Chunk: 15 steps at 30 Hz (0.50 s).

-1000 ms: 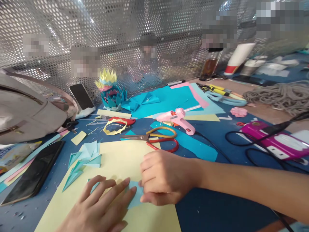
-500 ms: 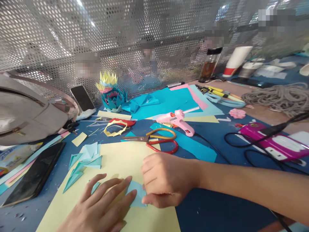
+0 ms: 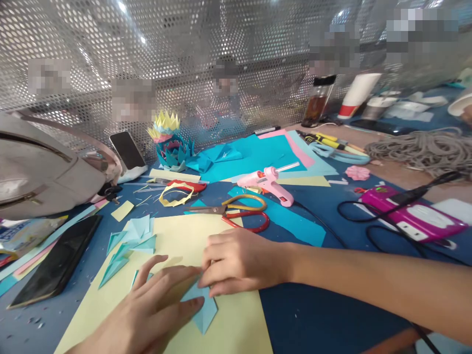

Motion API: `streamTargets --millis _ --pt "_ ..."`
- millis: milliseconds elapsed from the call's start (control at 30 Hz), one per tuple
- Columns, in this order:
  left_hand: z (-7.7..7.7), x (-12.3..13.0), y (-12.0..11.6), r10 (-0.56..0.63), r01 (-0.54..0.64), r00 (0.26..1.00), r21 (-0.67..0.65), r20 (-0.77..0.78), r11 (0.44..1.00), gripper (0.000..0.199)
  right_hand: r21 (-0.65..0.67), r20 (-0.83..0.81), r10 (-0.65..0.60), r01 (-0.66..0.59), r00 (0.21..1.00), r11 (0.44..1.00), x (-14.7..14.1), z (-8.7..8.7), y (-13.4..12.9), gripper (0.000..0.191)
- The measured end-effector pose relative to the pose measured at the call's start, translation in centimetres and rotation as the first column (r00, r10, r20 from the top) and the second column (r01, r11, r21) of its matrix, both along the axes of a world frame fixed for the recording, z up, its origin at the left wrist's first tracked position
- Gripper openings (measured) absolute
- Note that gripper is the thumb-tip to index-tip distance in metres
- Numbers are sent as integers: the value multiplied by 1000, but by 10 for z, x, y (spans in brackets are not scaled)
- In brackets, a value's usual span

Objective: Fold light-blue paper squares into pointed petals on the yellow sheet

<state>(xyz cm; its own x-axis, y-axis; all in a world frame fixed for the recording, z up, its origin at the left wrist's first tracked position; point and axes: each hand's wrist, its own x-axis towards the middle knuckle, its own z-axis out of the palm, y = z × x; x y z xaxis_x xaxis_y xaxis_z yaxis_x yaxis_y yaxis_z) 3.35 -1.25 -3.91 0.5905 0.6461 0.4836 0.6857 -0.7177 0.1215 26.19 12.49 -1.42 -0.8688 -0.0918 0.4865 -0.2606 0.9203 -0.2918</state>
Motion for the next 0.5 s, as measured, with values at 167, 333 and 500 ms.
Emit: streamTargets --millis 167,333,500 --pt "-4 1 -3 -4 4 1000 26 -16 1000 33 -136 131 -40 58 991 989 -1 0 -2 30" --pt "-7 5 -2 -8 3 998 91 59 996 33 -298 279 -67 153 958 942 -3 -6 -2 35" --pt "-8 12 0 20 -39 995 191 100 981 29 -348 330 -87 207 940 914 -5 -6 -3 35"
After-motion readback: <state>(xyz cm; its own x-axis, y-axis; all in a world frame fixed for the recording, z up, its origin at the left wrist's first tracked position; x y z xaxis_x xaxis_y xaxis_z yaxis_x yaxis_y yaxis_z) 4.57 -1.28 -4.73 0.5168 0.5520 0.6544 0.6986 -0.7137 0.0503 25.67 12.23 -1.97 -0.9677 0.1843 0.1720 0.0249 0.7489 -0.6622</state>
